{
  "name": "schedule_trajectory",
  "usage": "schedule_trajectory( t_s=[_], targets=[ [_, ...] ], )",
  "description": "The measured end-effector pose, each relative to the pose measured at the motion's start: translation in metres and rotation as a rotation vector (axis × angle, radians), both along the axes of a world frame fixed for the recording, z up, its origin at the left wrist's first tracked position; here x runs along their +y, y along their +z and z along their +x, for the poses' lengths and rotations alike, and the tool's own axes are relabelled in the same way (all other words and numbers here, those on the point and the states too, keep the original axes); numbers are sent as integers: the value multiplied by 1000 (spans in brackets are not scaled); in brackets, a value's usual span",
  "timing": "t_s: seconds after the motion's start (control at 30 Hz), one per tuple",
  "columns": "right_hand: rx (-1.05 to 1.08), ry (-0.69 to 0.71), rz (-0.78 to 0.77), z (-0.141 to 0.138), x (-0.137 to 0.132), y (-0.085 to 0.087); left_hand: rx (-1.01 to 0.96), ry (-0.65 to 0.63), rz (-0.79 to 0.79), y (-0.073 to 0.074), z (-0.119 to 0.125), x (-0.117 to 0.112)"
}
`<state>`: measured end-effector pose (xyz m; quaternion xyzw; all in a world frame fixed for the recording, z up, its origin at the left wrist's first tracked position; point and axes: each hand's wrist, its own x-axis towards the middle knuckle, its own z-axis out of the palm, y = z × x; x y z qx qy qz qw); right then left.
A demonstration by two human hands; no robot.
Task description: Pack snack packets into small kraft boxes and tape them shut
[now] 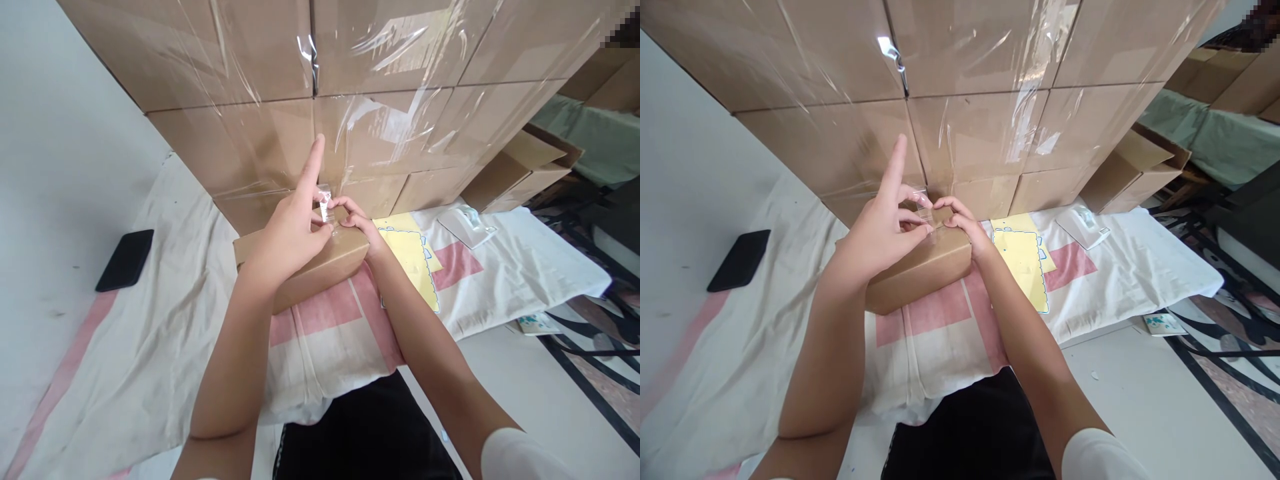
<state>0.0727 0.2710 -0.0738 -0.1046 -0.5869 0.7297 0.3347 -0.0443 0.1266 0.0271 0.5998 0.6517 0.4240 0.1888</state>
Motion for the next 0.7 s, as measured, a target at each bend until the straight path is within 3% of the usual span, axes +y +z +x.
schedule_trajectory(
  t_s=[0.5, 0.7],
  targets=[
    [-23, -41, 38, 1, -1, 2, 56, 14, -57, -5, -4, 2],
    [-44, 9, 7, 1, -1, 4, 20, 82, -87, -3, -3, 1]
  ],
)
